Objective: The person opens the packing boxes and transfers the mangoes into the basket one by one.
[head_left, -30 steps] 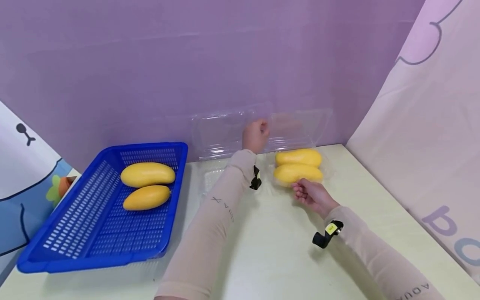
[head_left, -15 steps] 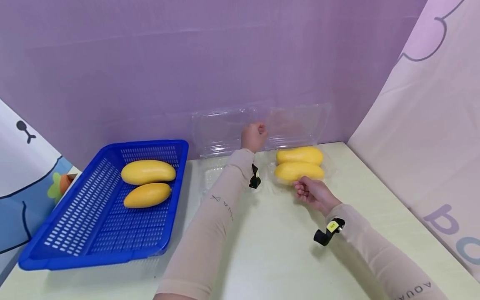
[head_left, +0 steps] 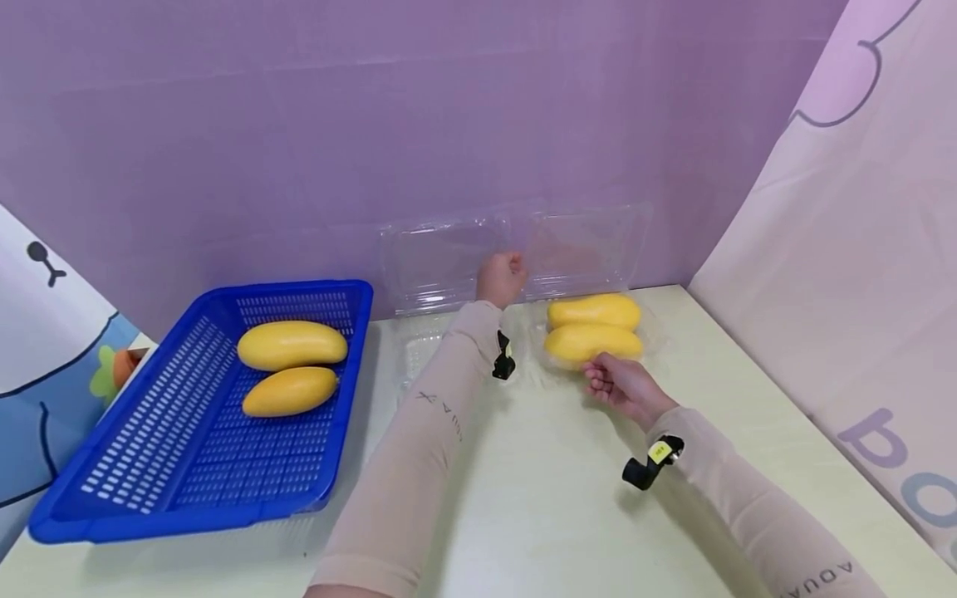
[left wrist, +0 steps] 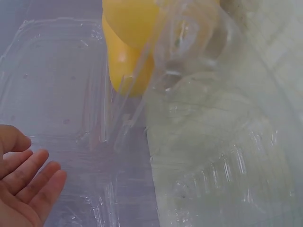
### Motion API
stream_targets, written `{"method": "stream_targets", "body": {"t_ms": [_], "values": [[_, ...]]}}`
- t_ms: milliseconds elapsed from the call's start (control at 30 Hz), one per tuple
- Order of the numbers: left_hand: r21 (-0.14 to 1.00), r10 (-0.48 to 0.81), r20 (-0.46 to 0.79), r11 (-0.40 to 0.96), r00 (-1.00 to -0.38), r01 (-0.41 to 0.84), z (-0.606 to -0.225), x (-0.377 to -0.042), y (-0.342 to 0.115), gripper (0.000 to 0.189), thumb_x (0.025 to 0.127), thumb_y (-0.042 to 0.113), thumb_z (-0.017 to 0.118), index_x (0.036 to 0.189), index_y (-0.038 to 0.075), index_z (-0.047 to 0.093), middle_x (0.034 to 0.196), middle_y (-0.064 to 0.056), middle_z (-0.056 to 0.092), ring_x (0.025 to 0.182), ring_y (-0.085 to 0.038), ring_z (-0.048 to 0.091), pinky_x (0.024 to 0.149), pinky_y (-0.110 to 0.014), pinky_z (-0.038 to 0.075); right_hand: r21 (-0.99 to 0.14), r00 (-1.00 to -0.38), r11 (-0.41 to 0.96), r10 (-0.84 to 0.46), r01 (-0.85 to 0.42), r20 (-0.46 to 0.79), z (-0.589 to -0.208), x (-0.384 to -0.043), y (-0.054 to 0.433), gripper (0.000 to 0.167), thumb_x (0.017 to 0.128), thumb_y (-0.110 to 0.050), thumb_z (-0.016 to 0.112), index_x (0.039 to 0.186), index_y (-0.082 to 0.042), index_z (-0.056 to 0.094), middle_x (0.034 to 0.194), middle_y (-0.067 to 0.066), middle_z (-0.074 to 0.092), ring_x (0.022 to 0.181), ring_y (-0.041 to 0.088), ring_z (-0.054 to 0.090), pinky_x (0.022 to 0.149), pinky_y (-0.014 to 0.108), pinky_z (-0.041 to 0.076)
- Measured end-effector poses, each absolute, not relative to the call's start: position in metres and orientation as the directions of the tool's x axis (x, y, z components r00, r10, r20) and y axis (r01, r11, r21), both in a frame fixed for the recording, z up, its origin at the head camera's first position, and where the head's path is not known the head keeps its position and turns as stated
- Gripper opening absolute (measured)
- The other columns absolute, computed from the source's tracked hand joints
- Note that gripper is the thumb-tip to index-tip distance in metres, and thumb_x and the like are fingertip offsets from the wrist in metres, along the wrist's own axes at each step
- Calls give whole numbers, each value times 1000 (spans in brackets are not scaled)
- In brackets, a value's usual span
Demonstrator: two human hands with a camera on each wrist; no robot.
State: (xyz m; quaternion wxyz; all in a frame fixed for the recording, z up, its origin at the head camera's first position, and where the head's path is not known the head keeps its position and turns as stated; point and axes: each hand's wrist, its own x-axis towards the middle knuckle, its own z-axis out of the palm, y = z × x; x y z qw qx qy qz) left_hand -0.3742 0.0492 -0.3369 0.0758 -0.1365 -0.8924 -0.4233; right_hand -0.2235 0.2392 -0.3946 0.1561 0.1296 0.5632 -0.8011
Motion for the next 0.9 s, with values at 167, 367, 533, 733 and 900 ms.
{"method": "stream_targets", "body": {"t_ms": [167, 367, 533, 733, 900], "values": [[677, 185, 290, 654, -939, 338, -330, -369, 47, 27, 89, 12, 60, 112, -2, 63, 102, -14, 65, 90, -24, 60, 82, -33, 49, -858, -916, -322, -102, 400, -388, -393, -225, 241, 35, 95, -6, 38, 73, -7, 65, 64, -3, 63, 56, 4, 56, 62, 19, 53], [618, 153, 360, 699, -920, 358, -319, -362, 49, 40, 87, 15, 63, 124, 0, 58, 113, -11, 64, 103, -24, 60, 90, -32, 47, -856, -915, -324, -117, 402, -385, -392, -226, 244, 35, 96, -7, 39, 74, -7, 66, 66, -3, 62, 58, 4, 56, 63, 19, 52], [570, 146, 451, 712, -880, 410, -311, -353, 50, 44, 86, 12, 62, 128, 2, 53, 119, -10, 61, 109, -23, 57, 94, -32, 45, -858, -915, -319, -134, 403, -380, -393, -225, 246, 35, 97, -8, 39, 75, -7, 66, 66, -3, 62, 59, 4, 56, 63, 18, 52], [551, 193, 502, 680, -843, 483, -302, -348, 57, 46, 86, 9, 64, 130, 6, 52, 126, -7, 57, 118, -20, 51, 100, -28, 40, -858, -916, -322, -147, 401, -373, -392, -226, 245, 36, 98, -8, 37, 76, -7, 66, 67, -3, 62, 58, 3, 56, 62, 18, 52], [526, 360, 411, 657, -838, 540, -300, -344, 65, 45, 86, 9, 66, 129, 5, 53, 124, -8, 59, 115, -20, 53, 98, -26, 41, -856, -913, -317, -147, 408, -381, -392, -227, 247, 36, 98, -9, 38, 76, -7, 66, 66, -4, 62, 58, 3, 56, 62, 18, 52]]}}
